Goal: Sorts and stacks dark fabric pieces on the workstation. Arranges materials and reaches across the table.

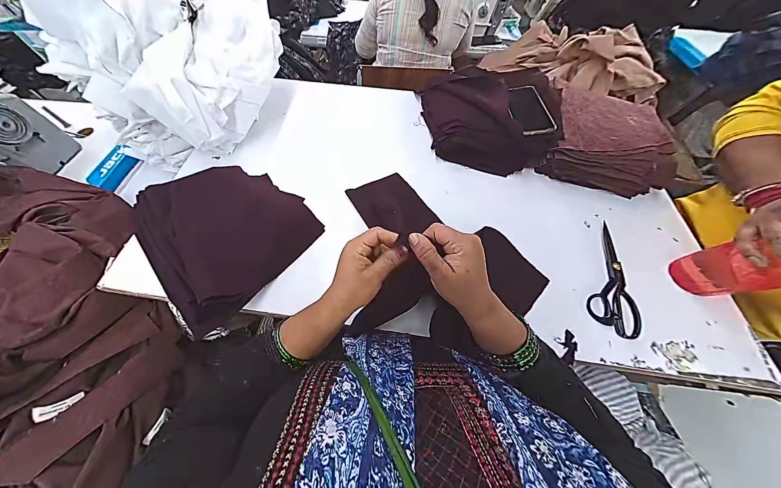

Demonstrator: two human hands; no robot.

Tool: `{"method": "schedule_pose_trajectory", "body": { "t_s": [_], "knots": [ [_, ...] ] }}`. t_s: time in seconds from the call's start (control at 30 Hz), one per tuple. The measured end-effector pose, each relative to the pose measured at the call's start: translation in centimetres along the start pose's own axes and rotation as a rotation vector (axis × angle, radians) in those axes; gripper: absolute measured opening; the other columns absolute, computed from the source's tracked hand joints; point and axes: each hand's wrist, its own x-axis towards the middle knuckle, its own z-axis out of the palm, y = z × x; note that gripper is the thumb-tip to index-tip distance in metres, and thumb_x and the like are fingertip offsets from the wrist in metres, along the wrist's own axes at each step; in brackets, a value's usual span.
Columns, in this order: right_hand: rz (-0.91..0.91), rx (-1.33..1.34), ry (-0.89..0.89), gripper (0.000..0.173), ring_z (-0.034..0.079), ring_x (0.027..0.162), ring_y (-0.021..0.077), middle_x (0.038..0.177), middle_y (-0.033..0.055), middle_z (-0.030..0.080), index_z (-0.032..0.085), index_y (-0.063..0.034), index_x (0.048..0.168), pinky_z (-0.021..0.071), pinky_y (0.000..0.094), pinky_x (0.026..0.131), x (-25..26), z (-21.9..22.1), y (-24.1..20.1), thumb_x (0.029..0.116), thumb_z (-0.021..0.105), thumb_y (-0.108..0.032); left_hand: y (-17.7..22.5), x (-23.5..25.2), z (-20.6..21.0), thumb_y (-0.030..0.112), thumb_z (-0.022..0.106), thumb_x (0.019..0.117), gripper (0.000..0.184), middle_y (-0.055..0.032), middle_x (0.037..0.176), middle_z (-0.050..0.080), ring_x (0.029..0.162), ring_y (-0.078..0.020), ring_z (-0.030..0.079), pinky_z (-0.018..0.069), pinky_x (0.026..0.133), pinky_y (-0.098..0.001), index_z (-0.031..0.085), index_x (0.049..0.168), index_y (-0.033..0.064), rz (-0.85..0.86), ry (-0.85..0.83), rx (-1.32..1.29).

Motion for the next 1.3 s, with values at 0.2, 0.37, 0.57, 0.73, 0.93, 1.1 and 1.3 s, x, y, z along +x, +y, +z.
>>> {"method": "schedule_pose_trajectory", "body": {
  "t_s": [0.2, 0.37, 0.57, 0.73, 0.93, 1.1, 1.3],
  "knots": [
    [-0.088, -0.473, -0.098, 0.029, 0.075, 0.091, 0.0314, 0.101, 0.0151, 0.077, 0.076, -0.0006, 0.108, 0.0579, 0.0488, 0.080, -4.3, -2.4, 1.6, 0.0961, 0.050, -0.007, 2.6, 2.9, -1.1, 0.002, 0.057, 0.0999, 0.010, 0.0172, 0.083, 0.064, 0.073, 0.0097, 0.060, 0.0526, 0.070, -0.0126, 0.061, 0.101, 0.0105, 0.330, 0.250, 0.278],
    [0.034, -0.067, -0.381, 0.030, 0.073, 0.100, 0.0268, 0.106, 0.0156, 0.075, 0.074, -0.0002, 0.108, 0.0566, 0.0422, 0.088, -8.2, -3.5, 2.0, 0.1001, 0.049, -0.012, 5.6, 4.9, -2.9, 0.015, 0.055, 0.1058, 0.017, 0.0051, 0.089, 0.061, 0.079, 0.0088, 0.055, 0.0477, 0.074, -0.0104, 0.062, 0.100, 0.0000, 0.672, 0.197, 0.599],
    [0.110, -0.135, -0.416, 0.052, 0.067, 0.110, 0.0391, 0.114, 0.0210, 0.072, 0.067, 0.0029, 0.126, 0.0419, 0.0622, 0.104, -7.8, -2.3, 3.3, 0.0936, 0.068, -0.038, 8.6, 5.5, -2.5, 0.016, 0.056, 0.1062, 0.025, -0.0070, 0.090, 0.065, 0.085, 0.0025, 0.059, 0.0474, 0.079, -0.0137, 0.064, 0.101, -0.0065, 0.815, 0.177, 0.876],
    [0.095, -0.097, -0.567, 0.090, 0.048, 0.138, 0.0430, 0.154, 0.0250, 0.046, 0.052, -0.0007, 0.147, 0.0355, 0.0648, 0.110, -9.7, -0.4, 3.5, 0.0863, 0.065, -0.065, 10.6, 6.3, -2.6, 0.019, 0.054, 0.1071, 0.030, -0.0169, 0.087, 0.067, 0.075, -0.0058, 0.059, 0.0461, 0.072, -0.0178, 0.066, 0.102, -0.0083, 0.757, 0.251, 1.113],
    [0.237, -0.330, -0.886, 0.035, 0.042, 0.144, 0.0428, 0.145, 0.0293, 0.052, 0.062, 0.0100, 0.127, 0.0231, 0.0637, 0.118, -8.7, -0.2, 2.7, 0.1045, 0.045, -0.011, 11.6, 6.8, -2.6, 0.022, 0.052, 0.1072, 0.032, -0.0165, 0.088, 0.068, 0.072, -0.0080, 0.056, 0.0436, 0.072, -0.0215, 0.067, 0.102, -0.0058, 0.657, 0.325, 1.249],
    [0.085, 0.595, -0.844, 0.022, 0.061, 0.073, 0.0004, 0.075, 0.0000, 0.064, 0.065, 0.0035, 0.087, 0.0494, 0.0208, 0.070, -9.9, -1.5, 3.7, 0.1007, 0.051, -0.006, 12.4, 6.5, -4.1, 0.026, 0.051, 0.1075, 0.036, -0.0180, 0.093, 0.069, 0.073, -0.0087, 0.058, 0.0450, 0.073, -0.0230, 0.067, 0.105, -0.0064, 0.566, 0.426, 1.303],
    [0.209, 0.277, -0.624, 0.026, 0.066, 0.094, 0.0182, 0.097, 0.0163, 0.069, 0.069, 0.0080, 0.098, 0.0527, 0.0369, 0.086, -7.7, -2.1, 3.4, 0.1022, 0.049, -0.008, 14.3, 3.7, -4.7, 0.020, 0.050, 0.1089, 0.027, -0.0098, 0.098, 0.063, 0.085, -0.0027, 0.059, 0.0477, 0.079, -0.0200, 0.063, 0.111, -0.0035, 0.742, 0.334, 1.251]
  ]
}}
